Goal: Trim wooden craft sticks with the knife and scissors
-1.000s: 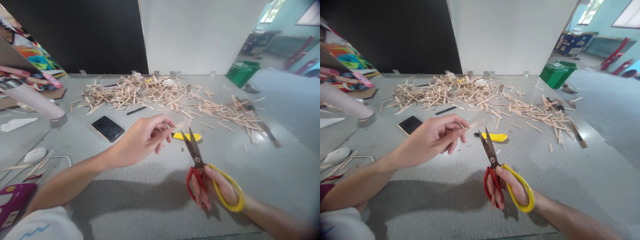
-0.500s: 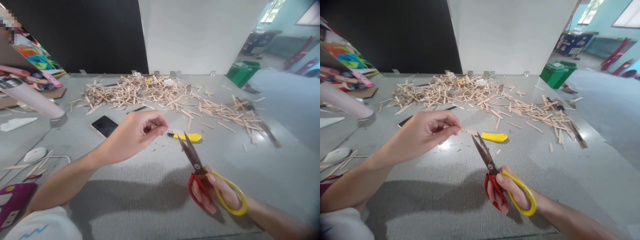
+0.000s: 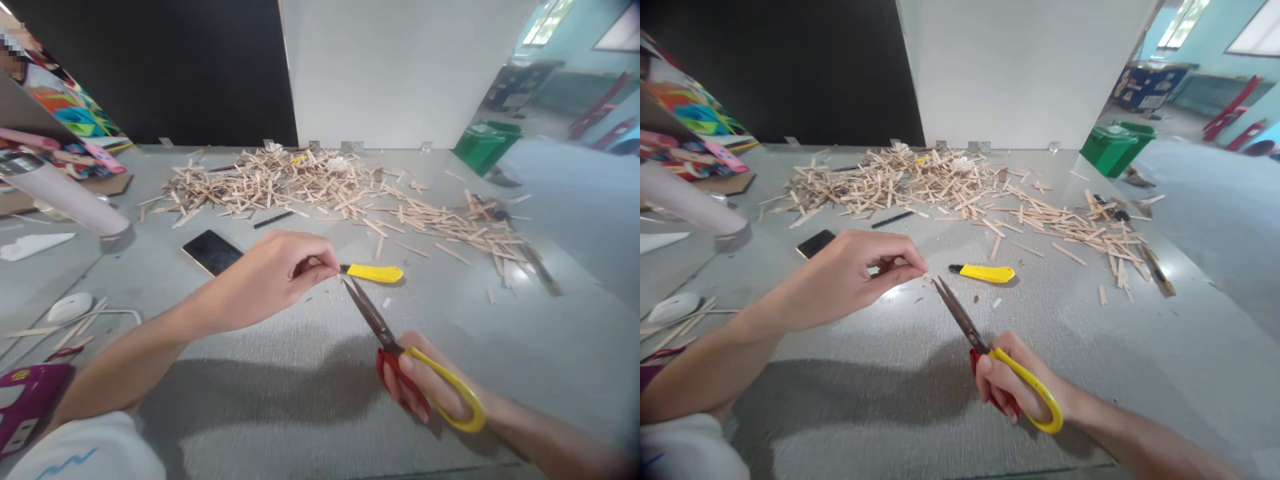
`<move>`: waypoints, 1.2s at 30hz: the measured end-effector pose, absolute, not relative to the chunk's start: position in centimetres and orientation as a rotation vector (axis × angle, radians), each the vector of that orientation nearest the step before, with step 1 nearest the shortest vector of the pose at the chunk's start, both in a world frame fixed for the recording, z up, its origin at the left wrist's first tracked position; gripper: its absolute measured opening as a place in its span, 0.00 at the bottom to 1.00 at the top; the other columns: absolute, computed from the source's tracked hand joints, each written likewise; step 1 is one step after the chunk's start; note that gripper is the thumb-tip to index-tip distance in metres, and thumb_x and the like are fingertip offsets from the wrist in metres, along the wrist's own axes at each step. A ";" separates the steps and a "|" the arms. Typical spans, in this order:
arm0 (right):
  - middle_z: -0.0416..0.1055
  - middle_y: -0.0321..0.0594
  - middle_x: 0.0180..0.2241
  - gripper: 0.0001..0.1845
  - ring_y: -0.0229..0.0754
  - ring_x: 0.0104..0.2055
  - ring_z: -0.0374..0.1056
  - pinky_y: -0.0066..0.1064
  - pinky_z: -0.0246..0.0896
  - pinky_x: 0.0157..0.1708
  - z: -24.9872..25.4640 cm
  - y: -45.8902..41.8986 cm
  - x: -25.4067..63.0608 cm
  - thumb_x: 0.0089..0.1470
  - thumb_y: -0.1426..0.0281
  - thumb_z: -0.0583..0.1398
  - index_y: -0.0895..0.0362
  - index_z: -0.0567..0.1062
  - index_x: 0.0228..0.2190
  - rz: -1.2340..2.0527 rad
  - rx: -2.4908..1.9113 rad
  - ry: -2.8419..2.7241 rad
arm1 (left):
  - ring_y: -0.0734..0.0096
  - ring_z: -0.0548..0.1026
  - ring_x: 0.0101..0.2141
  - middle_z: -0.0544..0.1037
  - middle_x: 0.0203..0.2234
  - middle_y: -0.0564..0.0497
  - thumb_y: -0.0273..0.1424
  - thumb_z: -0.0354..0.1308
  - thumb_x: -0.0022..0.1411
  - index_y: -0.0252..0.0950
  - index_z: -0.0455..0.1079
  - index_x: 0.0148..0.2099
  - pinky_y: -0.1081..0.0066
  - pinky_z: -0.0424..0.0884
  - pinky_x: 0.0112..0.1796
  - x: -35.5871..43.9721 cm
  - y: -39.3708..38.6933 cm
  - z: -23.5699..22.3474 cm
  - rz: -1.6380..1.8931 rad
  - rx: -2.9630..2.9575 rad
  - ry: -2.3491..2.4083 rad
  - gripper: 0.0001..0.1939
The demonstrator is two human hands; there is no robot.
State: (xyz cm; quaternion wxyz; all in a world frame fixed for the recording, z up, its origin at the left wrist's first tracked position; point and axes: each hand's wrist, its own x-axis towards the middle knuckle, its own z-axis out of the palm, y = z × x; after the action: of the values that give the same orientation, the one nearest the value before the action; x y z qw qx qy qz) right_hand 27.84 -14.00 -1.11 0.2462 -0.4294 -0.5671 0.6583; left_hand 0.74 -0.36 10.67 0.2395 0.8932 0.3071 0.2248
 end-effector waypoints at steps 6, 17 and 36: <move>0.61 0.32 0.13 0.43 0.37 0.15 0.58 0.27 0.53 0.16 -1.3 -13.9 27.8 0.64 0.29 0.53 0.54 0.72 0.22 1.773 -1.204 -1.561 | 0.75 0.72 0.27 0.78 0.27 0.58 0.28 0.62 0.77 0.38 0.76 0.39 0.71 0.65 0.34 0.5 -0.4 10.4 0.558 2.487 0.804 0.09; 0.57 0.28 0.16 0.39 0.31 0.14 0.52 0.23 0.49 0.14 -0.4 -14.3 27.3 0.63 0.31 0.57 0.53 0.68 0.23 1.701 -1.404 -1.561 | 0.74 0.71 0.28 0.76 0.28 0.58 0.28 0.58 0.79 0.39 0.73 0.41 0.71 0.64 0.34 0.8 -0.5 10.1 0.482 2.460 0.781 0.09; 0.58 0.29 0.11 0.40 0.32 0.11 0.55 0.21 0.49 0.09 -3.6 -12.4 26.2 0.62 0.34 0.60 0.53 0.66 0.17 1.639 -1.570 -1.300 | 0.77 0.68 0.31 0.72 0.30 0.58 0.35 0.42 0.82 0.36 0.67 0.44 0.64 0.55 0.37 -3.0 6.5 8.5 0.689 2.380 1.461 0.17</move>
State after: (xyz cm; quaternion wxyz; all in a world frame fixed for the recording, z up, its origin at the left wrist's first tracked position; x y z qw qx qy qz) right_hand 26.23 -12.38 -3.60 0.2600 -0.5797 -0.4798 0.6051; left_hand -3.04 6.46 8.52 0.1325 0.8202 0.5034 0.2375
